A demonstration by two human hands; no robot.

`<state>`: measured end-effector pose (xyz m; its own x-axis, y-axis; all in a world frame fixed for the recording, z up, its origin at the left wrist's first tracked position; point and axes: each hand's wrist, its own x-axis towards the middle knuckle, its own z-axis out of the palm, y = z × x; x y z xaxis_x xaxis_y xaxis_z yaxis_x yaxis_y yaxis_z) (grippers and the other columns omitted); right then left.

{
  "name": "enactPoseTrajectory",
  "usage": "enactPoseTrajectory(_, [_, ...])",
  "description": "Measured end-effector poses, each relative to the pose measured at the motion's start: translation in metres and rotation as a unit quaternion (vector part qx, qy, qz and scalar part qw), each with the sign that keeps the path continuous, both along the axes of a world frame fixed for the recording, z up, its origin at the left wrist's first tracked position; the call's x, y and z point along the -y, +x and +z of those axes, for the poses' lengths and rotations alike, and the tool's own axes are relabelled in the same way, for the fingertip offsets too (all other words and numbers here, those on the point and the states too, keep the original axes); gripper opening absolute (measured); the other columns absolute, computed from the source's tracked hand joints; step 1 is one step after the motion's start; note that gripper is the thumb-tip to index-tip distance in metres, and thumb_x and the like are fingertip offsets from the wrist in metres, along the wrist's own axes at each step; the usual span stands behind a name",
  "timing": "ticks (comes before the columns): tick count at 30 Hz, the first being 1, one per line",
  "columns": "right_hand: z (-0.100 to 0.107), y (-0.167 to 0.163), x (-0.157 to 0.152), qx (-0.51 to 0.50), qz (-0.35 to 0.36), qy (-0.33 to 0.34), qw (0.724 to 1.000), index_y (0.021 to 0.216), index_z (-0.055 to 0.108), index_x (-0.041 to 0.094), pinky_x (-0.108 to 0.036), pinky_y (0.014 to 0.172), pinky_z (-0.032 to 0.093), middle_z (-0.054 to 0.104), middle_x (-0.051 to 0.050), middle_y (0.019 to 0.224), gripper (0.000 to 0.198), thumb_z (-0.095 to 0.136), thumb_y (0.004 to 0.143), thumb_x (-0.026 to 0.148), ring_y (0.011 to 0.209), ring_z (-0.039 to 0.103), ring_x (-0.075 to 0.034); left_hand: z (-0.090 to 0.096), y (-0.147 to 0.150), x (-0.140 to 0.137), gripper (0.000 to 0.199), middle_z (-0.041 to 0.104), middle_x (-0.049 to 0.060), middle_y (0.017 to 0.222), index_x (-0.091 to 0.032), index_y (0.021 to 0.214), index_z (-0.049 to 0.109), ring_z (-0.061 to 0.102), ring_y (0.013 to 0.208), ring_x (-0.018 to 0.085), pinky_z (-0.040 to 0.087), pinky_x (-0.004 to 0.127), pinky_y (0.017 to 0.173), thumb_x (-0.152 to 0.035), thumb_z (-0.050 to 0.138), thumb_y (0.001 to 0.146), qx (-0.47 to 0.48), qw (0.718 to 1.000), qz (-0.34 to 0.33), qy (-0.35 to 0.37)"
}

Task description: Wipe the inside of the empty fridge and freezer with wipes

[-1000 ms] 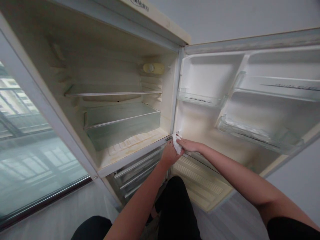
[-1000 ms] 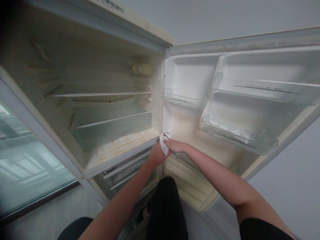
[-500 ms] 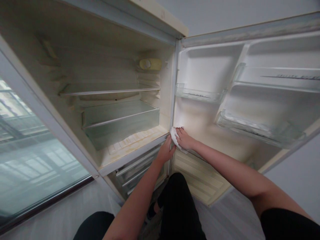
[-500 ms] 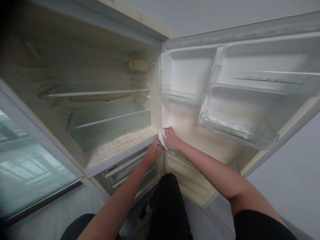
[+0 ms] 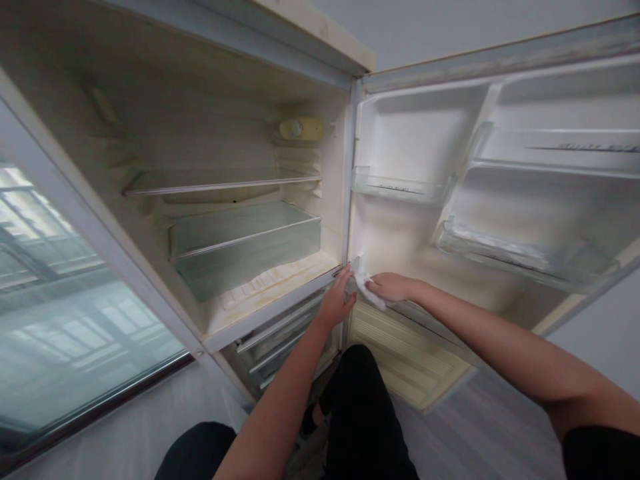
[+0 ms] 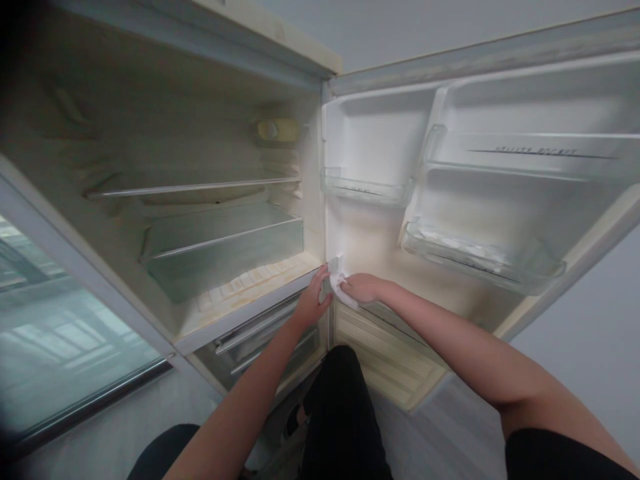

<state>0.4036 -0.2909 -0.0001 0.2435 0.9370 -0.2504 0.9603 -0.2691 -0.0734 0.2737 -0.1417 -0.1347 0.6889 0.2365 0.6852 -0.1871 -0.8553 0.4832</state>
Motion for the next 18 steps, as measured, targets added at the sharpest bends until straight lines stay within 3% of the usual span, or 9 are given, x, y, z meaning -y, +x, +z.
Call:
enactPoseTrajectory(3, [0.013,0.006,0.024,-0.043,-0.012,-0.041,0.998,0.112,0.074,0.005,-0.028,0.089,0.05,0.076,-0.021,0.117,0.061,0.028,0.109,0.045,0.103,0.072,-0.027,0.0,-0.001,0.0,0.059,0.036,0.016,0.17,-0.019,0.15,0.041,0.036,0.158,0.027,0.037,0.052,0.129,-0.017,0.056,0.093,-0.005,1.0,-0.001,-0.003])
enactPoseTrajectory(10, [0.024,0.012,0.09,-0.091,-0.022,-0.083,0.992,0.093,0.071,0.013,-0.032,0.078,0.05,0.075,-0.017,0.095,0.059,0.036,0.103,0.06,0.082,0.068,-0.025,0.002,-0.002,0.003,0.059,0.038,0.016,0.169,-0.019,0.15,0.042,0.038,0.157,0.026,0.038,0.05,0.128,-0.018,0.056,0.093,-0.015,1.0,0.016,-0.014])
enactPoseTrajectory(13, [0.025,0.013,0.125,-0.097,-0.061,-0.085,0.99,0.092,0.071,0.017,-0.036,0.082,0.052,0.075,-0.018,0.097,0.061,0.038,0.099,0.067,0.083,0.069,-0.027,0.002,-0.002,0.005,0.059,0.038,0.016,0.169,-0.02,0.15,0.041,0.037,0.158,0.027,0.036,0.052,0.129,-0.018,0.056,0.093,-0.016,1.0,0.022,-0.009])
enactPoseTrajectory(18, [0.023,0.021,0.182,-0.088,-0.12,-0.117,0.982,0.096,0.074,0.019,-0.044,0.085,0.053,0.076,-0.022,0.103,0.06,0.037,0.096,0.065,0.09,0.071,-0.032,0.003,-0.001,0.006,0.059,0.039,0.018,0.168,-0.019,0.15,0.04,0.038,0.157,0.027,0.036,0.051,0.129,-0.023,0.06,0.094,-0.014,1.0,0.025,-0.001])
